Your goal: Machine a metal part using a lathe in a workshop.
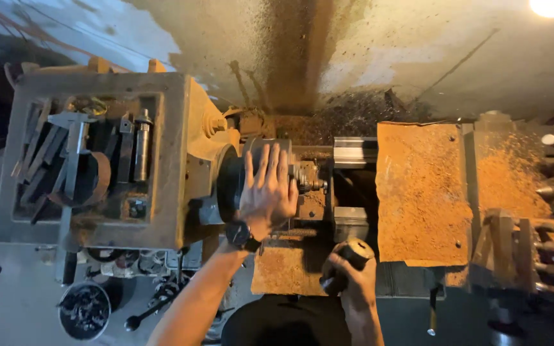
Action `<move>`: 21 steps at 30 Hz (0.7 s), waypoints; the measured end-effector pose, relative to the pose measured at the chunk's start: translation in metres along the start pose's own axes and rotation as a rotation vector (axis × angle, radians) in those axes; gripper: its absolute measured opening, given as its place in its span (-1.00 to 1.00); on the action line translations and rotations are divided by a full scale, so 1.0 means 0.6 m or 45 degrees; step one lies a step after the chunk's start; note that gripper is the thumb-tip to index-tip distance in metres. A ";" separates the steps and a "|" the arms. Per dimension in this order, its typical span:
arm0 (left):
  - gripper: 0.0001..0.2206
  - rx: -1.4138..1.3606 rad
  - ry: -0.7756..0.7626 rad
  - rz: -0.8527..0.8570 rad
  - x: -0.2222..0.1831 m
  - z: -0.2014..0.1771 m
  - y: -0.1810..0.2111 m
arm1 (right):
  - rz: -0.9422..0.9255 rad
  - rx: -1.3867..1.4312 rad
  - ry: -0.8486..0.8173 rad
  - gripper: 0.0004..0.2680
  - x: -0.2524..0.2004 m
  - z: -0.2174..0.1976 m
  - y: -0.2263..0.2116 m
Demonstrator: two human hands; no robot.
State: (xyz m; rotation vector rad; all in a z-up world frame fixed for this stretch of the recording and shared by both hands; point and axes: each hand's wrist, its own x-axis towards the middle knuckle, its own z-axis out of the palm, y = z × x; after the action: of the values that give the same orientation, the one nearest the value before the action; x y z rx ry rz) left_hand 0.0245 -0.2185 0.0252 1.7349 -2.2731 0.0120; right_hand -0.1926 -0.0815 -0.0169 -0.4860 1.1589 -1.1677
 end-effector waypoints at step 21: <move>-0.47 -3.137 0.550 -0.917 -0.299 0.395 -0.041 | -0.633 -0.455 -0.449 -0.79 0.100 0.254 -0.133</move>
State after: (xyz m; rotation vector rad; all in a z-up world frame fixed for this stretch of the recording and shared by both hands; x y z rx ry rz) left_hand 0.0397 -0.0976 -0.2470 0.5337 -0.0673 -1.4598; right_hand -0.0963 -0.2027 0.0793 -1.2571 0.9617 -1.2268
